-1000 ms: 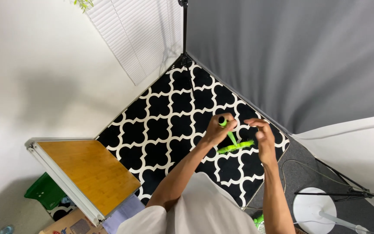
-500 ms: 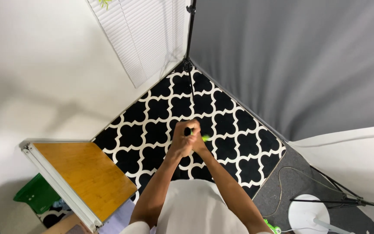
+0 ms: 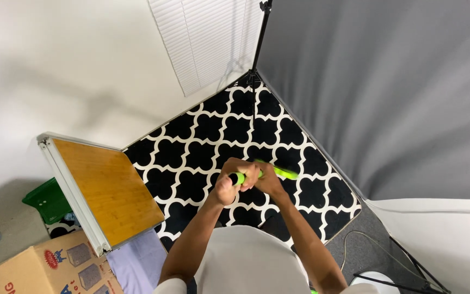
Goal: The recorder is sweeping a rug and the surrounding floor area using a green broom.
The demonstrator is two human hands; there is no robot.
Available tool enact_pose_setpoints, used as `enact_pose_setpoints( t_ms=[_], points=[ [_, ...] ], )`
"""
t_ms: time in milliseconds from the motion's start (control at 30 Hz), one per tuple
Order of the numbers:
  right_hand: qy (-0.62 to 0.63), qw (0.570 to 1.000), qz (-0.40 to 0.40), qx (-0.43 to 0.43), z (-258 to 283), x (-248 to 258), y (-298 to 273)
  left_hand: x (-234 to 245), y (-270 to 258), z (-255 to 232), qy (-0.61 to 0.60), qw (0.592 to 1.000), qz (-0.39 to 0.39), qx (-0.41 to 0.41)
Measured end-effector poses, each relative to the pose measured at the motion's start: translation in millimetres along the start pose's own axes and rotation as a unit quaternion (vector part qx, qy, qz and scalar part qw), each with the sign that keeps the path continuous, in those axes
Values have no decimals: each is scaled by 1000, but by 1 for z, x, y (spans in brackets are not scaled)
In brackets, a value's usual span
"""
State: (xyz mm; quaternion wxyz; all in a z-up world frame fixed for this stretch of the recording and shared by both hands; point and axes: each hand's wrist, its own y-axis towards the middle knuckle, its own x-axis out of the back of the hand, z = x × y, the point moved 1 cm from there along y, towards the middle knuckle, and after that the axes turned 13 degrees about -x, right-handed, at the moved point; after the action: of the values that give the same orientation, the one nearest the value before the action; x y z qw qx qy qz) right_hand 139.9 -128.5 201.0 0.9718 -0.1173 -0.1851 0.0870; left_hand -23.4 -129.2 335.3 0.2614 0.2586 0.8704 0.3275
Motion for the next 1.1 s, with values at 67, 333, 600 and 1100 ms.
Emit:
enact_pose_setpoints(
  t_ms=[67, 333, 600, 1100],
  points=[
    [-46, 998, -31, -15, -43, 22, -4, -2, 0, 13, -41, 998, -23, 40],
    [-40, 990, -118, -62, -125, 8, -15, -16, -32, 89, -111, 984, -61, 121],
    [35, 988, -65, -135, -98, -56, 4, 8, -31, 38, 36, 992, 31, 114],
    [-56, 994, 82, -50, -42, 41, -27, -16, 13, 26, -194, 967, 130, 98]
  ],
)
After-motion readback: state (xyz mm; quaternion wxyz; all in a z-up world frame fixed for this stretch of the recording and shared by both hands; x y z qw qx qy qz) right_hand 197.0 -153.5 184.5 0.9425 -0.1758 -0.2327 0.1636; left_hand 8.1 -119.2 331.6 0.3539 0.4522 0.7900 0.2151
